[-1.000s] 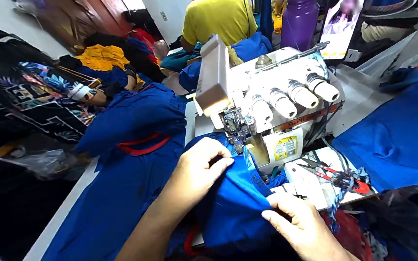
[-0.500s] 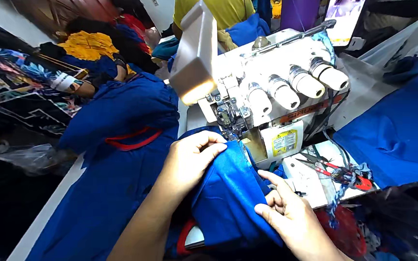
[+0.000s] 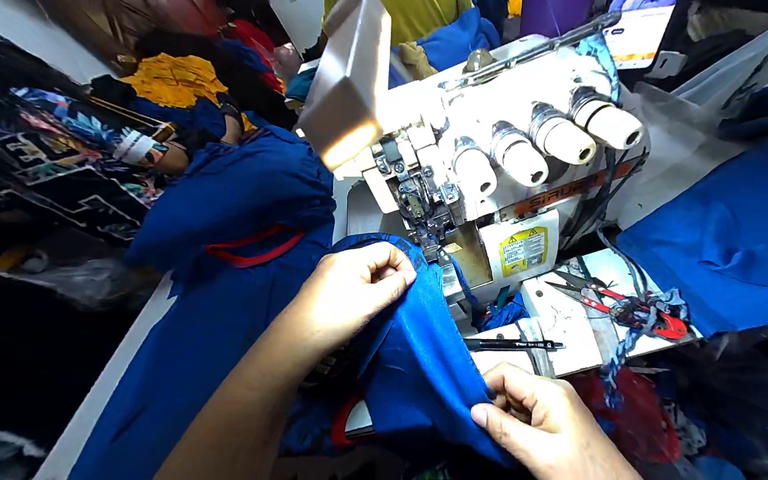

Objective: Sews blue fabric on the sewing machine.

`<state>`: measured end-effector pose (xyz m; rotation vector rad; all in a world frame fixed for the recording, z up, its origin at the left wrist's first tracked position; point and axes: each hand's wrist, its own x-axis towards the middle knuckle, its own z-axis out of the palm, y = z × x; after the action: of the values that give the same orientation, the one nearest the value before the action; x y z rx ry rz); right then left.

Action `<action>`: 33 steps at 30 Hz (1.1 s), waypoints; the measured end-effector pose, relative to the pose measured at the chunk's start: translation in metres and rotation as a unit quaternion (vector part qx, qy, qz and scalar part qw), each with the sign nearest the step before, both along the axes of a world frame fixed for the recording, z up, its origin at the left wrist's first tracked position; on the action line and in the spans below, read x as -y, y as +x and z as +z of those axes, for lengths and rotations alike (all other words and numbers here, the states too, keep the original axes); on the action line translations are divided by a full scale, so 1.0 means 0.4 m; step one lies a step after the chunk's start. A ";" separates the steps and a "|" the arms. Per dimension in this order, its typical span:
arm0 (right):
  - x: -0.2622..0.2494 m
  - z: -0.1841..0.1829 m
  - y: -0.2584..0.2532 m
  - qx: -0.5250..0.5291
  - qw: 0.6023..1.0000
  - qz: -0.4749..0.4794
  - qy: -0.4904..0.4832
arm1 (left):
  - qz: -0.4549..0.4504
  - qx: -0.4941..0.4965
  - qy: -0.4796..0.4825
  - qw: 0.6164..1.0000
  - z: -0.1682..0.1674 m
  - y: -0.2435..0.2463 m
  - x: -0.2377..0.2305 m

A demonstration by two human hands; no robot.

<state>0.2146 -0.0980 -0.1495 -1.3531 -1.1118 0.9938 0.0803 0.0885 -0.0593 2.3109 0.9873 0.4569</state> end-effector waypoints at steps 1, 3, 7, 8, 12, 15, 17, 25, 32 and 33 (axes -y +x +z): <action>0.000 -0.002 0.000 -0.002 1.000 -0.003 0.006 | 0.003 -0.001 -0.004 1.000 0.002 0.002 0.000; -0.003 -0.002 -0.002 -0.003 1.000 -0.007 0.012 | 0.009 -0.004 0.000 1.000 0.003 0.005 0.000; -0.010 -0.007 -0.008 0.008 0.999 -0.015 0.038 | 0.012 -0.024 0.037 0.999 0.005 0.018 0.001; -0.010 -0.008 -0.008 0.014 0.999 -0.017 0.043 | 0.012 -0.031 0.042 0.999 0.007 0.020 0.002; -0.002 -0.002 -0.010 0.021 0.998 -0.015 0.054 | -0.002 -0.049 0.053 0.997 0.015 0.022 0.001; 0.008 0.000 -0.015 0.021 0.998 -0.004 0.052 | -0.011 -0.069 0.070 0.995 0.019 0.023 0.007; 0.008 0.001 -0.015 0.023 0.998 -0.004 0.053 | -0.012 -0.081 0.083 0.993 0.022 0.024 0.008; 0.008 0.003 -0.011 0.039 0.997 -0.008 0.064 | -0.015 -0.130 0.134 0.982 0.033 0.040 0.016; 0.004 0.004 -0.004 0.048 0.996 -0.017 0.077 | 0.000 -0.185 0.216 0.959 0.019 0.044 0.028; 0.003 0.007 -0.003 0.052 0.996 -0.021 0.075 | 0.001 -0.176 0.233 0.956 0.014 0.041 0.027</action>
<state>0.2136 -0.0991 -0.1468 -1.3123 -1.2074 0.8004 0.0968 0.0777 -0.0538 2.8894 1.1409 0.3045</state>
